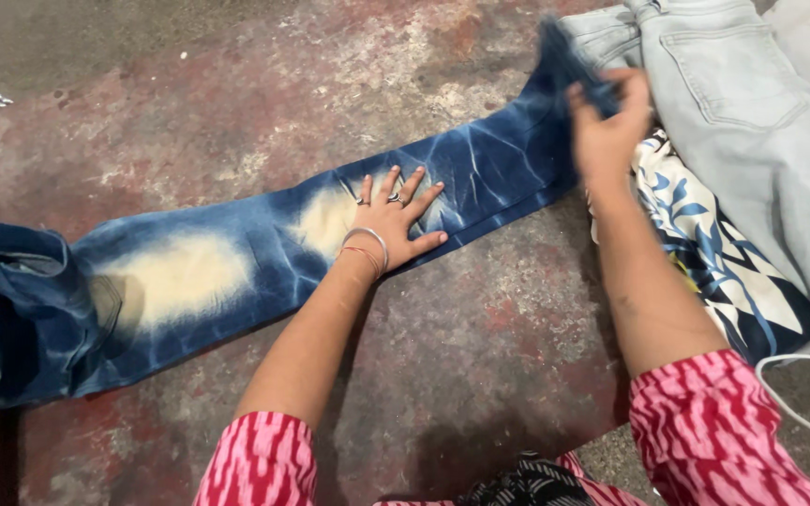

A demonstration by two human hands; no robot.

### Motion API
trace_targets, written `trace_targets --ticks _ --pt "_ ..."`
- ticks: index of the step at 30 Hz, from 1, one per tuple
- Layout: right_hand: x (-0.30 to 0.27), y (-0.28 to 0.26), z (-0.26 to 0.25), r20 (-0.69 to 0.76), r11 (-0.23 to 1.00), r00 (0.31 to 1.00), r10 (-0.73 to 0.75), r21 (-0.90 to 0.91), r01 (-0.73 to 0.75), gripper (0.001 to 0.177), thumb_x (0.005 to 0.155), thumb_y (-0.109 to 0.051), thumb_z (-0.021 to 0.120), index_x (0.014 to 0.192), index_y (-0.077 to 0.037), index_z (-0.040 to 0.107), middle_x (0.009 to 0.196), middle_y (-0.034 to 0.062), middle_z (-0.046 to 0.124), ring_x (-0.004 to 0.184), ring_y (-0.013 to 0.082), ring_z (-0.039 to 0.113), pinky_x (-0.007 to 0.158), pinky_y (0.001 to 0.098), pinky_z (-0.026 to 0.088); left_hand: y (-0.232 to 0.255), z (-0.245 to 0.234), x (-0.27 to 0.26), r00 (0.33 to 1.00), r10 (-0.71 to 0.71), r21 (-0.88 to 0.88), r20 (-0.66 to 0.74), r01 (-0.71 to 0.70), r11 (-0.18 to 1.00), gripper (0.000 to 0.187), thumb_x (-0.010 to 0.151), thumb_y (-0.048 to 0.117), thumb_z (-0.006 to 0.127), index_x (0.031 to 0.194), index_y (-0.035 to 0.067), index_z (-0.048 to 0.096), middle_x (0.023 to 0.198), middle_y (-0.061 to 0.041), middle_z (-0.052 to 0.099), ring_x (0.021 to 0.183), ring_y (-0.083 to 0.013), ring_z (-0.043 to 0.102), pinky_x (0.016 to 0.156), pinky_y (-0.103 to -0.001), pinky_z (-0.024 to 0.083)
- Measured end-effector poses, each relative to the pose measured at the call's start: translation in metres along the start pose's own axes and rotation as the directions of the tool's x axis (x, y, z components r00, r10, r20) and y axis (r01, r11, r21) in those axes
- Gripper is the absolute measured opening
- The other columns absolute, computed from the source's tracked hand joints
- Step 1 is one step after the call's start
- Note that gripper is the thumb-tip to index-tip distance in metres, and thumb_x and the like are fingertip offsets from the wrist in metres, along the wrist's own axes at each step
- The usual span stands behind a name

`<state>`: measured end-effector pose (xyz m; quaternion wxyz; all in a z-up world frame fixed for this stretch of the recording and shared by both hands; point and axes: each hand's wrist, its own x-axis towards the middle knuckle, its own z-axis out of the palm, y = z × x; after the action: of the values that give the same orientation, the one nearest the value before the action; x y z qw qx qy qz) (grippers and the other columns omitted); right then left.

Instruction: The person folds three pairs of jeans by hand, starting with a light blue pair, then a tie-dye pair, and finally a light gray pair. Each pair is buttoned, folded lengthwise, and then folded into a compact rectangle before being placed into an open suitcase.

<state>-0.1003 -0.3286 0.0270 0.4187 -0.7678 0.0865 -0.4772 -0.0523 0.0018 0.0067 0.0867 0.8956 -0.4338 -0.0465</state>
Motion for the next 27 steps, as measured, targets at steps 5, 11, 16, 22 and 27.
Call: trace_targets --ticks 5,11,16,22,27 --pt "-0.084 -0.061 0.063 0.525 0.981 0.851 -0.021 -0.152 0.118 0.051 0.086 -0.006 0.067 0.136 -0.007 0.055 0.128 0.0184 0.067 0.125 0.0349 0.060 0.118 0.0532 0.036 -0.004 0.002 0.004 0.999 -0.028 -0.005 0.031 0.028 1.000 0.090 0.090 0.076 0.047 0.157 0.019 0.030 0.168 -0.006 0.024 0.157 -0.0347 0.013 0.123 -0.061 0.003" --pt "-0.099 -0.073 0.071 0.778 0.955 0.621 0.099 -0.249 0.160 0.066 0.101 -0.042 0.058 0.149 -0.001 0.040 0.141 0.0262 0.054 0.144 0.0421 0.038 0.115 0.0681 0.004 -0.012 0.007 -0.002 0.969 -0.171 -0.412 -0.180 0.083 0.907 0.085 0.085 0.063 0.062 0.148 0.009 0.043 0.159 -0.009 0.041 0.150 -0.0315 0.037 0.125 -0.049 0.026" --pt "-0.065 -0.066 0.064 0.802 0.925 0.461 0.379 -0.348 -0.153 0.059 0.105 -0.057 0.047 0.139 -0.010 0.054 0.149 0.0252 0.052 0.144 0.0409 0.045 0.119 0.0601 0.029 -0.012 0.007 -0.005 0.959 0.047 -0.267 -0.279 -0.125 0.955 0.070 0.090 0.055 0.061 0.150 0.022 0.047 0.166 -0.013 0.030 0.146 -0.0354 0.032 0.120 -0.054 0.019" --pt "-0.069 -0.056 0.089 0.652 0.780 0.755 0.077 -0.511 0.361 0.061 0.099 -0.053 0.051 0.147 -0.016 0.052 0.159 0.0124 0.040 0.149 0.0356 0.028 0.114 0.0658 0.015 -0.006 0.002 -0.003 0.991 0.021 -0.182 -0.134 -0.045 0.982 0.060 0.093 0.056 0.059 0.147 0.031 0.050 0.165 -0.001 0.034 0.151 -0.0292 0.031 0.122 -0.054 0.018" --pt "-0.076 -0.049 0.088 0.606 0.752 0.790 0.088 -0.561 0.347 0.064 0.094 -0.053 0.064 0.146 -0.019 0.054 0.156 0.0142 0.045 0.147 0.0364 0.031 0.115 0.0646 0.021 -0.006 -0.001 -0.003 0.994 -0.005 -0.192 -0.112 -0.017 0.981 0.059 0.092 0.055 0.059 0.146 0.033 0.051 0.164 0.001 0.036 0.151 -0.0275 0.030 0.123 -0.053 0.017"
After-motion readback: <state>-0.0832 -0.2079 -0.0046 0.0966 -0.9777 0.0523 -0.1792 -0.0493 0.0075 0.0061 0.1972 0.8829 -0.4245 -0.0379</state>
